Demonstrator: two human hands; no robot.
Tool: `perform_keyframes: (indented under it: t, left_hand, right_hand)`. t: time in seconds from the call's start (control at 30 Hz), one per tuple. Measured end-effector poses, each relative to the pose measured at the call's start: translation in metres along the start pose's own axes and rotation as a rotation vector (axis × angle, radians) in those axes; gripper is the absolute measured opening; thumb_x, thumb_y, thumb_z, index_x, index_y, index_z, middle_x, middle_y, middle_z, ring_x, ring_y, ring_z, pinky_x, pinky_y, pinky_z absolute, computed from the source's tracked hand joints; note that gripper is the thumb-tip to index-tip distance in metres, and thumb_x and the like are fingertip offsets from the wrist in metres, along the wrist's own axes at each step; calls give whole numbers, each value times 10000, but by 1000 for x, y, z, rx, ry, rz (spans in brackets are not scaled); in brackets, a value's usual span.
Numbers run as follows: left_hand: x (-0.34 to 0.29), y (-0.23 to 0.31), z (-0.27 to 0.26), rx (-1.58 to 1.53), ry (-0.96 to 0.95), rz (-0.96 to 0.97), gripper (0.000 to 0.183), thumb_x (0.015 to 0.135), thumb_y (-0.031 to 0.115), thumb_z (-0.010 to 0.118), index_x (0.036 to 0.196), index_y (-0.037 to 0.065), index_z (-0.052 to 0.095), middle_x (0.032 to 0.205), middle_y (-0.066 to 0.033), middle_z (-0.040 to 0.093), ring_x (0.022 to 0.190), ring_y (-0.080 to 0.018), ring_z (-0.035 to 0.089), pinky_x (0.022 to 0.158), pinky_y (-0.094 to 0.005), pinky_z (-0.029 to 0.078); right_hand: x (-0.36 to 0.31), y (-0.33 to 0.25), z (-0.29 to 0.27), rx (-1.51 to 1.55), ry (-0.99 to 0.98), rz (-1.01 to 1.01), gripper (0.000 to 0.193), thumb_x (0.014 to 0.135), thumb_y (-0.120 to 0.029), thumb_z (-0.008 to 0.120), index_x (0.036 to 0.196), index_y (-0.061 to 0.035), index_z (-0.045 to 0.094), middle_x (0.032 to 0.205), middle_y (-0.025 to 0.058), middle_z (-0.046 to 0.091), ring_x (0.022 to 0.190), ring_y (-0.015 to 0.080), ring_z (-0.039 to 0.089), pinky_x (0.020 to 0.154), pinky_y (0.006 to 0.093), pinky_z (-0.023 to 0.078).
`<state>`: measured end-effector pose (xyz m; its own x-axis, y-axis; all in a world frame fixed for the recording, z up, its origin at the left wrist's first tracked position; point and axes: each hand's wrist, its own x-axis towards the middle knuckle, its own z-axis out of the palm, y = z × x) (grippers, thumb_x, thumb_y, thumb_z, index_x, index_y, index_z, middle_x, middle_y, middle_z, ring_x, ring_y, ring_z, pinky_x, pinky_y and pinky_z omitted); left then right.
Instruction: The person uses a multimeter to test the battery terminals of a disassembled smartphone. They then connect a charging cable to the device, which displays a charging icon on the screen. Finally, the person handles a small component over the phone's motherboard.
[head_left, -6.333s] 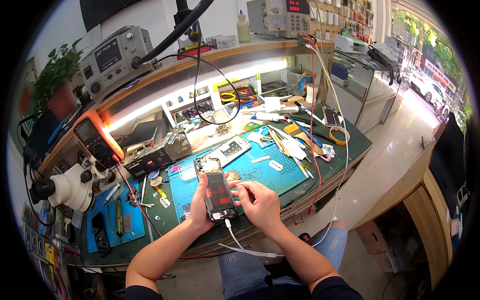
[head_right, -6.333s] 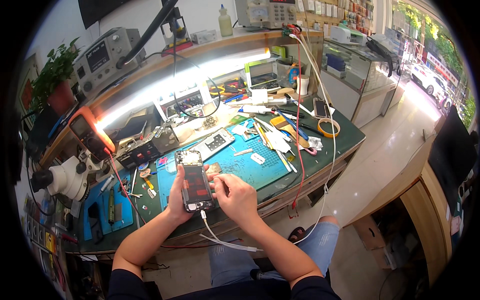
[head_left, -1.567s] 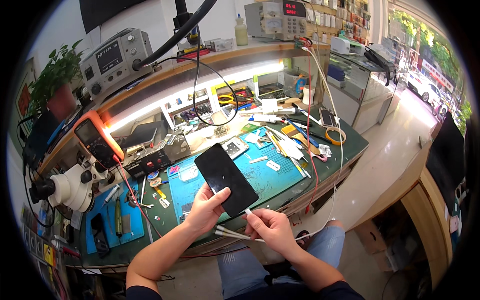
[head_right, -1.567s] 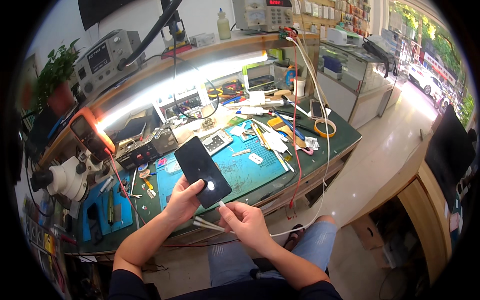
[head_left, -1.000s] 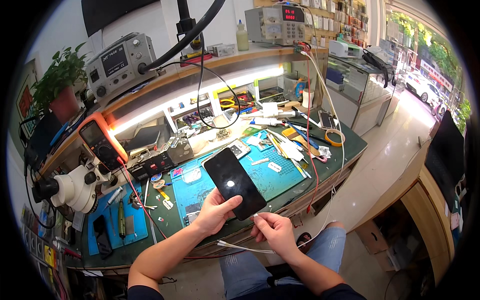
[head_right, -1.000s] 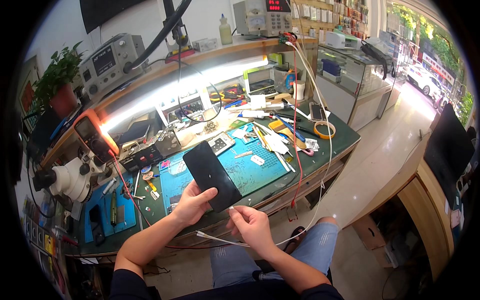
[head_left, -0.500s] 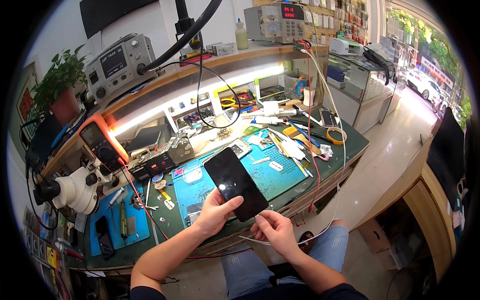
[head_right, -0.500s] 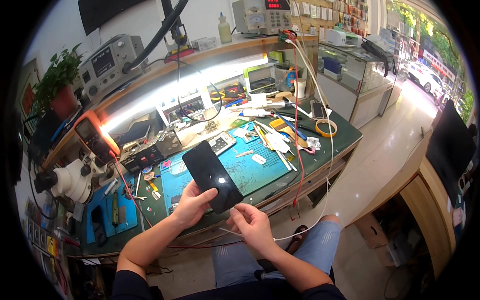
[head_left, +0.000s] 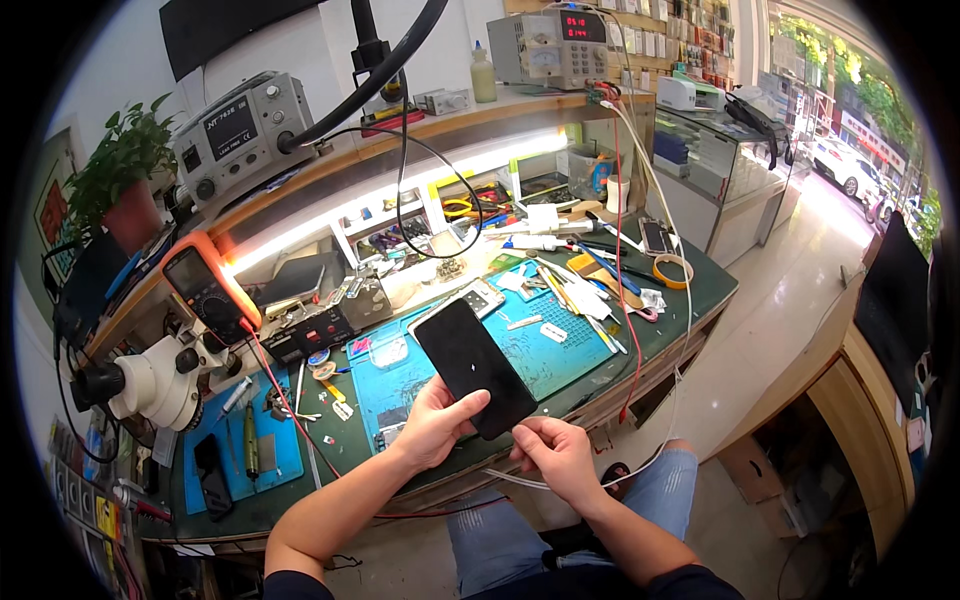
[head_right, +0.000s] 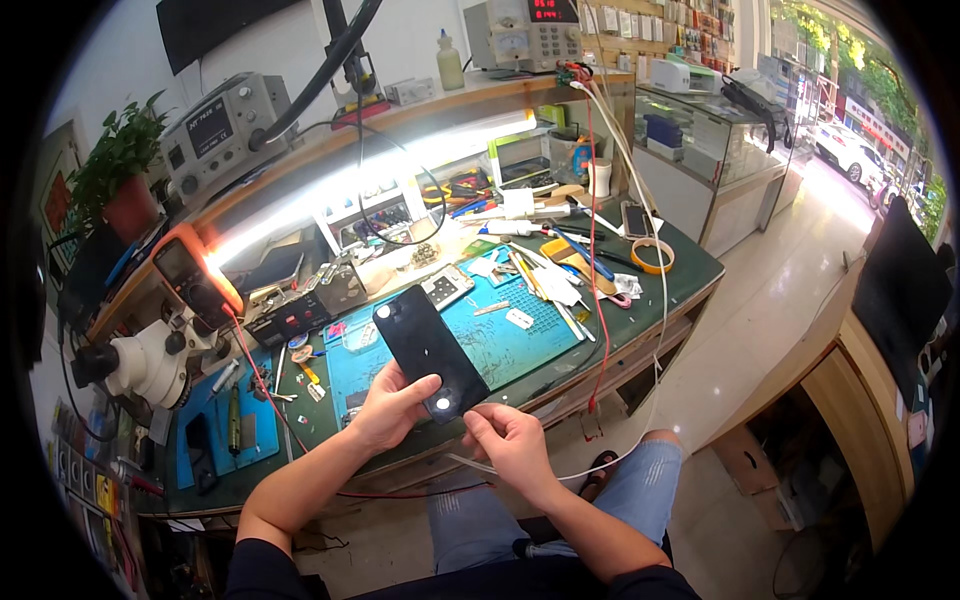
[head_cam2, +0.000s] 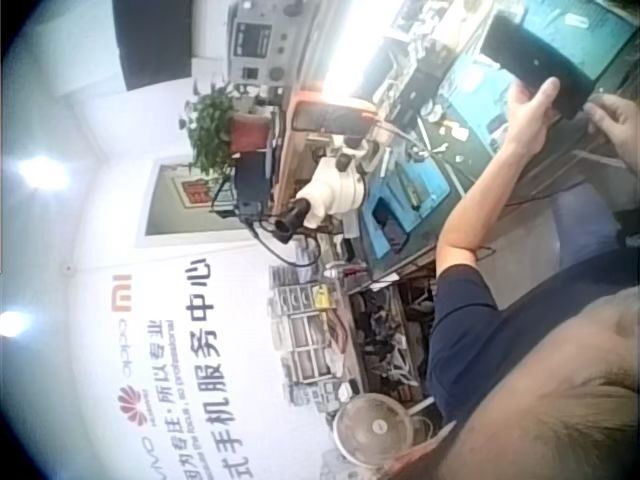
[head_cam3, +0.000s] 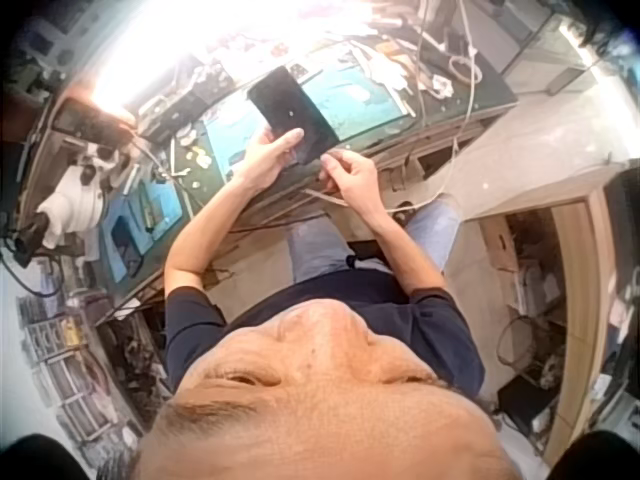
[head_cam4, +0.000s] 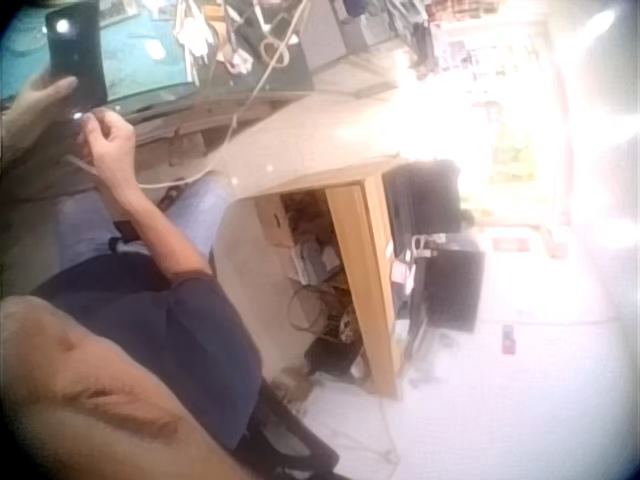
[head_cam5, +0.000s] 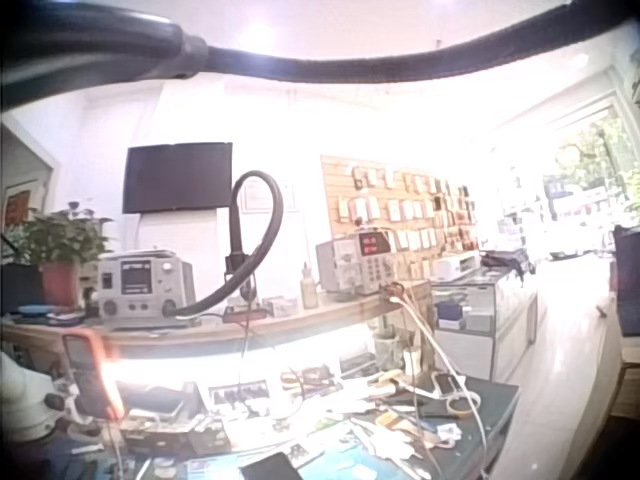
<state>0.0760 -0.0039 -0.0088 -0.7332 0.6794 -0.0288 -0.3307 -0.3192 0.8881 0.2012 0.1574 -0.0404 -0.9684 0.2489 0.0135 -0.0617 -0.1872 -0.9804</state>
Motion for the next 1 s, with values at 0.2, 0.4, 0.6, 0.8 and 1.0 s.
perform_keyframes:
  t: [0.2,0.4,0.6,0.8,1.0]
  left_hand:
    - [-1,3,2,-10,-1,-9,375,947,60,690,1282,62,521,1236,-80,637,1088,-186,664,886,-361,598]
    - [1,0,-1,-8,-11,29,366,947,61,693,1275,65,531,1233,-75,639,1099,-183,659,893,-360,594]
    - [-1,2,1,-2,1,29,360,949,59,692,1273,65,536,1234,-74,640,1103,-182,657,904,-361,585]
    - [-2,2,6,-19,4,20,365,950,38,684,1283,65,535,1233,-76,644,1100,-182,656,914,-349,576]
    - [-2,-1,4,2,11,51,356,953,38,680,1279,60,539,1213,-79,657,1070,-169,662,869,-328,581]
  right_hand:
    - [-1,-4,1,7,-13,7,209,1002,-174,637,1031,25,694,794,40,697,643,68,593,613,214,482]
    - [-1,1,-2,72,-15,-17,250,1014,-204,627,1090,31,670,824,54,705,671,75,608,631,219,490]
    - [-1,1,1,63,-30,-1,259,1024,-206,610,1082,40,666,836,77,718,665,79,617,636,225,507]
    - [-2,-3,10,58,8,59,237,1020,-191,606,1057,34,670,805,82,727,622,76,624,575,223,504]
    - [0,-2,11,58,0,71,227,1021,-192,603,1045,25,666,800,77,727,616,72,620,570,220,502]
